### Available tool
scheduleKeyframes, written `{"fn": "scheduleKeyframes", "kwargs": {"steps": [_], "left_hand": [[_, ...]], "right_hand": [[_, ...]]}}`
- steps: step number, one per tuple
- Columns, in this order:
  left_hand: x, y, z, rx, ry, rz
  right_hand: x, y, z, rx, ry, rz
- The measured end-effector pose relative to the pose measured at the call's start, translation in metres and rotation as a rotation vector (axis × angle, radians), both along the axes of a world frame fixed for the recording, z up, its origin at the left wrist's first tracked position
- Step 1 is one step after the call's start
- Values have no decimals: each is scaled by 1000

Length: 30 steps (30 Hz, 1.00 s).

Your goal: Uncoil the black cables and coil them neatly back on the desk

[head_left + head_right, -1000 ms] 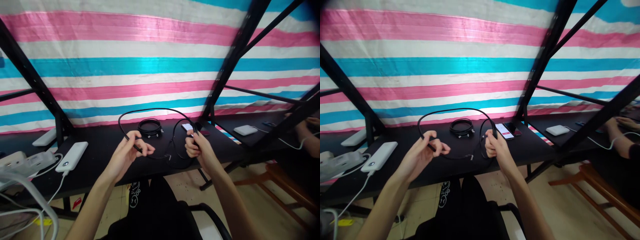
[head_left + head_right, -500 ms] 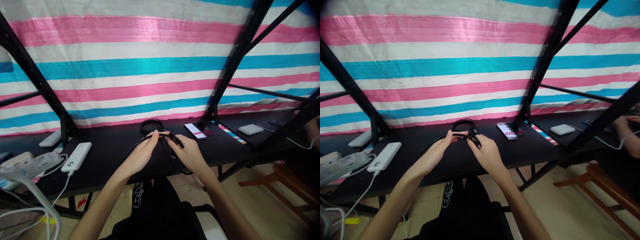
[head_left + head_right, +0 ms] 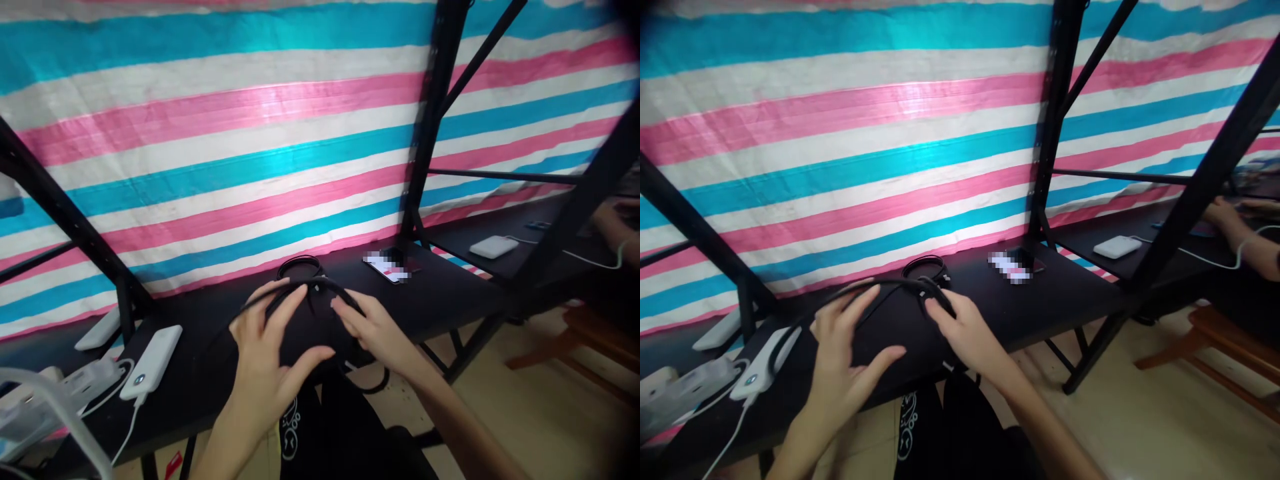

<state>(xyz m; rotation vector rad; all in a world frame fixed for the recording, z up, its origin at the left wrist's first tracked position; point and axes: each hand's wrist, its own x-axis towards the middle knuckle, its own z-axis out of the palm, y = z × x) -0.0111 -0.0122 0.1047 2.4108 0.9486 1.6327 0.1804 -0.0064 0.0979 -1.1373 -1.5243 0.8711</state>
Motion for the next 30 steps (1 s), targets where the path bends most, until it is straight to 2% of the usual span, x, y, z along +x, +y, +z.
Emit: {"fn": "scheduleKeyframes", "kwargs": {"steps": [1, 3, 5, 7, 10, 13, 15, 16, 18, 21, 23, 25, 30], "left_hand": [[6, 1, -2, 26, 41, 28], [14, 4, -5, -28, 46, 19], [17, 9, -5, -224, 14, 2], [18, 15, -2, -501, -21, -40], [15, 22, 3, -897, -92, -270], [7, 16, 2, -1052, -82, -530], [3, 4, -1, -958, -74, -619], [2, -4, -3, -837, -95, -606], [3, -16, -7, -556, -99, -437], [8, -24, -14, -260, 58, -51], [9, -23, -21, -208, 138, 90], [6, -20, -27, -209, 116, 123], [-11, -12, -41, -266, 36, 10]], "right_hand": [[-2, -3, 0, 17, -27, 43], [-3, -9, 0, 43, -88, 105], [1, -14, -2, 42, -106, 136], [9, -16, -4, 16, -101, 160], [22, -18, -8, -43, -98, 180], [33, -18, -13, -84, -87, 135], [37, -20, -15, -94, -81, 96], [38, -21, -15, -96, -81, 89], [37, -24, -14, -90, -94, 106], [28, -28, -12, -41, -110, 131], [22, -29, -13, -21, -90, 105], [17, -28, -18, -27, -51, 68], [11, -25, -25, -47, -49, 75]]}}
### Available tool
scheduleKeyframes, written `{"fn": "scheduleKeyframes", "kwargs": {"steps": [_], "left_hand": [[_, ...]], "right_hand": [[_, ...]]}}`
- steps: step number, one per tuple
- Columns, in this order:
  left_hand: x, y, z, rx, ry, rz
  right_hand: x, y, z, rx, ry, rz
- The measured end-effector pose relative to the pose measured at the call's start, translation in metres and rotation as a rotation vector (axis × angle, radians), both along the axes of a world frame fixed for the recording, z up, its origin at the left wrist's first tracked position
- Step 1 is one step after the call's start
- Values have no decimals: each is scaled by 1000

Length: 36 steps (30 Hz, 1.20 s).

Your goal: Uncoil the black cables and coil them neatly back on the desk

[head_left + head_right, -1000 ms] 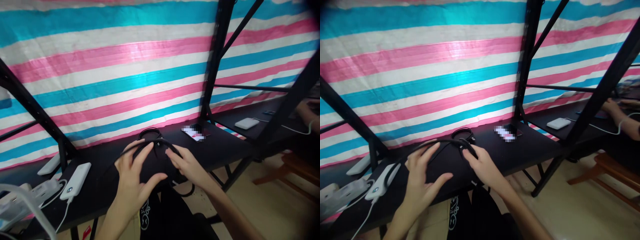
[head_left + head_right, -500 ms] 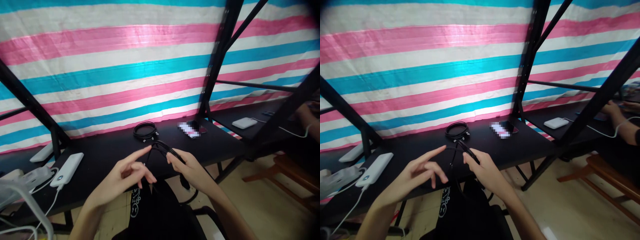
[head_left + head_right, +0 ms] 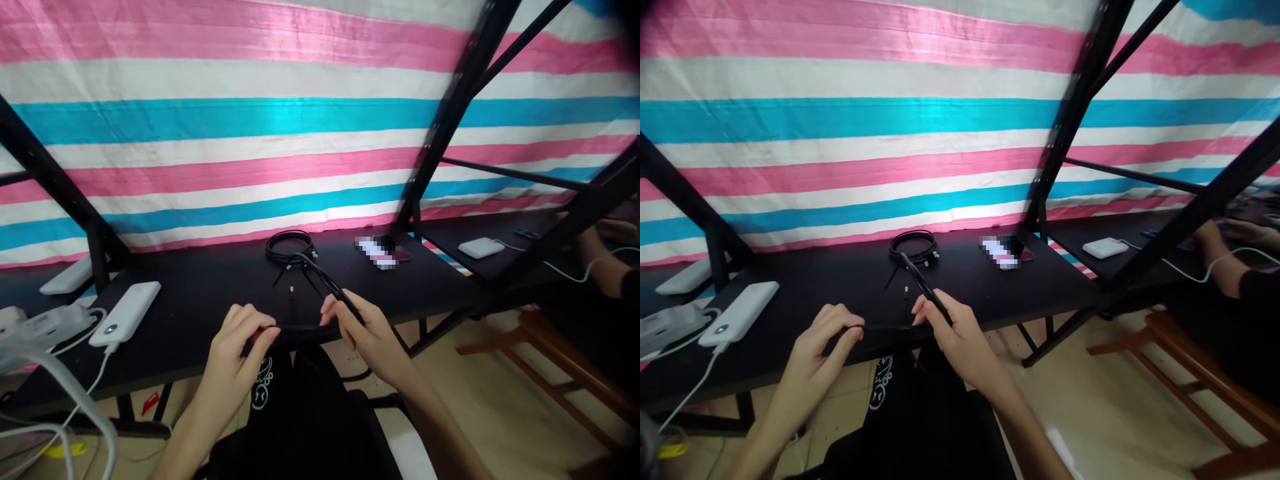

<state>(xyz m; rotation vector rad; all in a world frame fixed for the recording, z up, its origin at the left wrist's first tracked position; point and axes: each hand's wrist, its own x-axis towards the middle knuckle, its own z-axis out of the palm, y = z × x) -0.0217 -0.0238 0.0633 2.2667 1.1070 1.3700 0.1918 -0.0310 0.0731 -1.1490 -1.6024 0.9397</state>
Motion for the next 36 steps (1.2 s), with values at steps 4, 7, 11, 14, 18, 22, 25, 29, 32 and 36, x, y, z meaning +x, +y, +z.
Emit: {"fn": "scheduleKeyframes", "kwargs": {"steps": [4, 7, 11, 14, 18, 22, 25, 29, 32, 36], "left_hand": [[-3, 2, -13, -19, 92, -129], [1, -1, -20, -1, 122, -160], [9, -9, -20, 59, 168, -148], [12, -13, -17, 118, 144, -114], [12, -14, -15, 179, 107, -101], [10, -15, -17, 269, 62, -83], [3, -17, -17, 303, -3, -79], [-13, -18, -15, 314, -159, -44], [-26, -15, -20, 272, -120, -58], [-42, -8, -38, 242, 118, -23]], "right_hand": [[-5, 1, 4, 61, -70, 60], [-11, 1, 6, 30, -102, 100], [-22, -2, 0, 121, -177, 153], [-30, -6, -10, 171, -202, 144], [-40, -18, -30, 27, -91, 122], [-47, -32, -48, -185, 52, 125], [-47, -35, -52, -154, 145, 54], [-44, -33, -44, 20, 248, -208], [-40, -32, -36, 68, 278, -380], [-28, -34, -31, 153, 240, -506]]}}
